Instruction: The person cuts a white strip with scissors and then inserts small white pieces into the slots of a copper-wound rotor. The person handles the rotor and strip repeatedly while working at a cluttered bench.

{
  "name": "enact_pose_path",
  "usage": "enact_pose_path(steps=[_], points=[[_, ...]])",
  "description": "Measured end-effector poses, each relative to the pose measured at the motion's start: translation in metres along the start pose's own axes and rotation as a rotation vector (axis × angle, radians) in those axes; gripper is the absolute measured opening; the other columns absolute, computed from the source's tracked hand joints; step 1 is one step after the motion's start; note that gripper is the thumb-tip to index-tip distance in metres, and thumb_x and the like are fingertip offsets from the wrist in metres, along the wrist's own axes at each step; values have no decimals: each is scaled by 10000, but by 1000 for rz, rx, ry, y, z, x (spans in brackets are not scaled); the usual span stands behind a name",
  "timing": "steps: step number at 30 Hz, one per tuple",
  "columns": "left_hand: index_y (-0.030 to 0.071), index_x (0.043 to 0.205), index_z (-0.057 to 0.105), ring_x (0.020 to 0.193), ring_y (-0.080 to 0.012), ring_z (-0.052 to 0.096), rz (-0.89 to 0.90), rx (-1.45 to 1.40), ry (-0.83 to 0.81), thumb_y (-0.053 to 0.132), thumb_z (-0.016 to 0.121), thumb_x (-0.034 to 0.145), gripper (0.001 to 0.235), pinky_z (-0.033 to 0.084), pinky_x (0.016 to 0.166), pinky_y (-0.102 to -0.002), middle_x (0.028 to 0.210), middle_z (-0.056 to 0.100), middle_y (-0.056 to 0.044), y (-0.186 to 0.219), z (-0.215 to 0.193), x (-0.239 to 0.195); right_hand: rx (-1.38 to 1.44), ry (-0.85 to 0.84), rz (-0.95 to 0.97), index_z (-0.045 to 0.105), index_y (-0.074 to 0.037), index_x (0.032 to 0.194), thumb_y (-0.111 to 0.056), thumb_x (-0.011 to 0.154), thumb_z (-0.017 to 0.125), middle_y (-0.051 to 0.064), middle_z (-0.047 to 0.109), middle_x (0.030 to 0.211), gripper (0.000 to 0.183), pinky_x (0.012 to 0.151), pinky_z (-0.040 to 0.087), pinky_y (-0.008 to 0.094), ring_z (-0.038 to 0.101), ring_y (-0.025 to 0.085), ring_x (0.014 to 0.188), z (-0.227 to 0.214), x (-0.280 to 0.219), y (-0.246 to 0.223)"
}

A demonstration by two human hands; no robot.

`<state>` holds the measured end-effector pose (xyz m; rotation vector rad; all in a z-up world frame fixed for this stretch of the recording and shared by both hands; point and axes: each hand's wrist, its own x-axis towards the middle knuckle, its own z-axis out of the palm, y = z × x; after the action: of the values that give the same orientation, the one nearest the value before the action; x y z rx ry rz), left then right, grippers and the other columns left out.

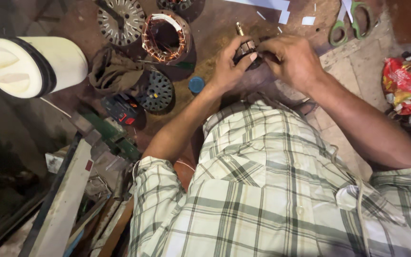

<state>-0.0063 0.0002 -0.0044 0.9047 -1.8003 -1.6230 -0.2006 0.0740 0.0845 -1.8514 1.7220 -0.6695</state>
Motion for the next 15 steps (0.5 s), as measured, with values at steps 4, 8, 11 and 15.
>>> enact_pose_path(steps=[4, 8, 11, 15], points=[[45, 1230, 629, 940, -163, 683, 16, 33, -4, 135, 755, 936, 333, 552, 862, -318, 1017, 713, -74, 0, -2, 3, -53, 15, -41, 750, -60, 1137, 31, 739, 771, 134, 739, 1048, 409, 876, 570, 424, 699, 341, 953, 2, 1, 7], [51, 1227, 645, 938, -178, 685, -8, -36, -40, 143, 753, 951, 311, 560, 864, -323, 1010, 721, -67, 1, -1, 2, -97, 155, -19, 747, -89, 1121, 35, 826, 808, 116, 729, 1050, 326, 913, 567, 431, 697, 327, 995, 14, -10, 12], [43, 1237, 650, 942, -183, 663, -117, -218, -78, 183, 787, 929, 364, 568, 827, -330, 1042, 700, -66, 7, -3, -1, -71, 380, -3, 674, -8, 1246, -56, 872, 881, 203, 683, 1196, 430, 936, 548, 455, 676, 392, 1059, 21, -23, 11], [61, 1246, 670, 1011, -267, 659, 314, 162, -167, 160, 854, 878, 423, 511, 910, -374, 1151, 711, -103, 15, -15, -24, 290, 144, 93, 582, 21, 1440, 12, 896, 764, 247, 649, 1327, 574, 1001, 537, 436, 666, 394, 1183, 34, -50, 8]])
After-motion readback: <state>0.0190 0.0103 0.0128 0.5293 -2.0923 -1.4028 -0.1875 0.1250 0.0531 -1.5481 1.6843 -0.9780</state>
